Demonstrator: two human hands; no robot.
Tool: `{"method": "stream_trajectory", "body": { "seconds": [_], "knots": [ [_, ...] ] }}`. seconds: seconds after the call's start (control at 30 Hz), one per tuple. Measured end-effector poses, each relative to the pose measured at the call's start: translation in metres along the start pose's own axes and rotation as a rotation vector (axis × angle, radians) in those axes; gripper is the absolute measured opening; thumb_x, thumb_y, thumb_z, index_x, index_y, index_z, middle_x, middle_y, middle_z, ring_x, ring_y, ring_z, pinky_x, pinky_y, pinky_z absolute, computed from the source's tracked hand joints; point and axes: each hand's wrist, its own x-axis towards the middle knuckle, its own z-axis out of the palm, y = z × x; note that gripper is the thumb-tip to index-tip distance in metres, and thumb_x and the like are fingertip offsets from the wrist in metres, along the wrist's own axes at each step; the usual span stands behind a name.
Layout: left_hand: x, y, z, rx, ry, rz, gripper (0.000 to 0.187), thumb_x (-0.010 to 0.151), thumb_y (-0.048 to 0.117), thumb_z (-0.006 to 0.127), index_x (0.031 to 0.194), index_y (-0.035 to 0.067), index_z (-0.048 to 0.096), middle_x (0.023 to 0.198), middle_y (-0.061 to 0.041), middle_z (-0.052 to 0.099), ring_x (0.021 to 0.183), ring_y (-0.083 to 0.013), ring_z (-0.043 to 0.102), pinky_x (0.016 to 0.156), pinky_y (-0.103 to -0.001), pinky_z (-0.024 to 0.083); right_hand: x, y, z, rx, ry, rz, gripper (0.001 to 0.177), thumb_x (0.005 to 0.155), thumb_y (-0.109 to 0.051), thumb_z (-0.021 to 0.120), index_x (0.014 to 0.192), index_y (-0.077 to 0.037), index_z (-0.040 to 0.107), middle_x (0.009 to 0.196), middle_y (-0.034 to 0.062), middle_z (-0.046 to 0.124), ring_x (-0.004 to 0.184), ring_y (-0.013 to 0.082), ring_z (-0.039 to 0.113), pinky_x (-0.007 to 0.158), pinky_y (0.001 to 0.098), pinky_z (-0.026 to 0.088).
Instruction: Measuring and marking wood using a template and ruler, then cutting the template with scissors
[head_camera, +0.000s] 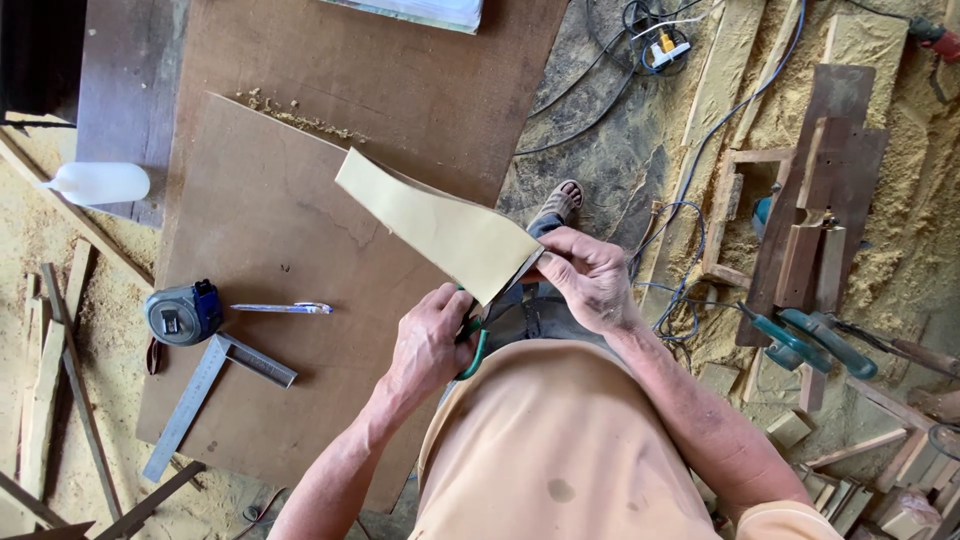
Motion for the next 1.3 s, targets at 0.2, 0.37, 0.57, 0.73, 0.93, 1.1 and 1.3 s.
{"method": "stream_trajectory", "body": {
  "seconds": [0.2, 0.37, 0.57, 0.73, 0.93, 1.1, 1.3],
  "knots": [
    [0.007, 0.02, -0.022, -0.085, -0.039, -0.051, 0.029, 0.073, 0.007, 0.075, 0.091, 0.0, 0.053, 0.087, -0.019, 0.05, 0.078, -0.0494, 0.062, 0.057, -0.056, 0.053, -0.002, 0.016, 0.018, -0.011, -0.06, 0.046, 0.01, 0.096, -0.008, 0.072, 0.09, 0.0, 0.075, 0.079, 0.0121, 0.068, 0.079, 0.0116, 0.062, 0.069, 0.0308, 0.061],
    [-0.007, -0.006, -0.001, -0.093, -0.029, -0.047, 0.026, 0.074, 0.011, 0.074, 0.087, 0.006, 0.053, 0.085, -0.014, 0.05, 0.076, -0.0433, 0.061, 0.057, -0.051, 0.053, -0.002, 0.028, 0.016, -0.079, -0.067, 0.047, 0.011, 0.096, -0.011, 0.074, 0.091, -0.001, 0.075, 0.084, 0.0134, 0.07, 0.082, 0.0136, 0.064, 0.074, 0.0344, 0.06],
    [-0.018, -0.03, 0.014, -0.121, -0.058, -0.066, 0.023, 0.077, 0.013, 0.074, 0.085, 0.007, 0.053, 0.086, -0.014, 0.054, 0.076, -0.0431, 0.063, 0.058, -0.053, 0.053, 0.003, 0.026, 0.02, -0.058, -0.059, 0.087, 0.014, 0.097, -0.011, 0.073, 0.088, 0.0, 0.074, 0.082, 0.0124, 0.069, 0.084, 0.0138, 0.064, 0.076, 0.0351, 0.061],
    [-0.022, -0.036, 0.019, -0.13, -0.068, -0.09, 0.021, 0.078, 0.015, 0.074, 0.083, 0.009, 0.055, 0.085, -0.013, 0.055, 0.074, -0.0431, 0.065, 0.058, -0.051, 0.054, 0.007, 0.032, 0.016, -0.146, -0.083, 0.112, 0.013, 0.097, -0.014, 0.074, 0.091, -0.003, 0.075, 0.08, 0.0118, 0.068, 0.083, 0.011, 0.061, 0.077, 0.0351, 0.059],
    [-0.025, -0.04, 0.021, -0.152, -0.111, -0.126, 0.019, 0.079, 0.015, 0.073, 0.083, 0.009, 0.055, 0.08, -0.013, 0.056, 0.071, -0.0437, 0.066, 0.056, -0.052, 0.054, 0.011, 0.033, 0.014, -0.084, -0.085, 0.178, 0.014, 0.098, -0.012, 0.072, 0.088, -0.004, 0.077, 0.075, 0.0087, 0.07, 0.077, 0.0114, 0.067, 0.075, 0.0306, 0.061],
    [-0.025, -0.042, 0.019, -0.187, -0.197, -0.201, 0.021, 0.076, 0.015, 0.074, 0.086, 0.008, 0.058, 0.082, -0.015, 0.059, 0.075, -0.048, 0.066, 0.058, -0.055, 0.055, 0.011, 0.045, 0.012, -0.194, -0.113, 0.134, 0.013, 0.097, -0.016, 0.074, 0.087, -0.009, 0.078, 0.073, 0.0092, 0.069, 0.076, 0.0115, 0.064, 0.076, 0.0332, 0.057],
    [-0.014, -0.035, 0.003, -0.227, -0.305, -0.317, 0.023, 0.065, 0.015, 0.071, 0.085, 0.01, 0.062, 0.082, -0.013, 0.061, 0.075, -0.0471, 0.068, 0.059, -0.056, 0.053, 0.01, 0.048, 0.009, -0.168, -0.11, 0.159, 0.013, 0.098, -0.016, 0.073, 0.088, -0.011, 0.079, 0.071, 0.0041, 0.067, 0.076, 0.0078, 0.058, 0.076, 0.0302, 0.055]
  ]
}}
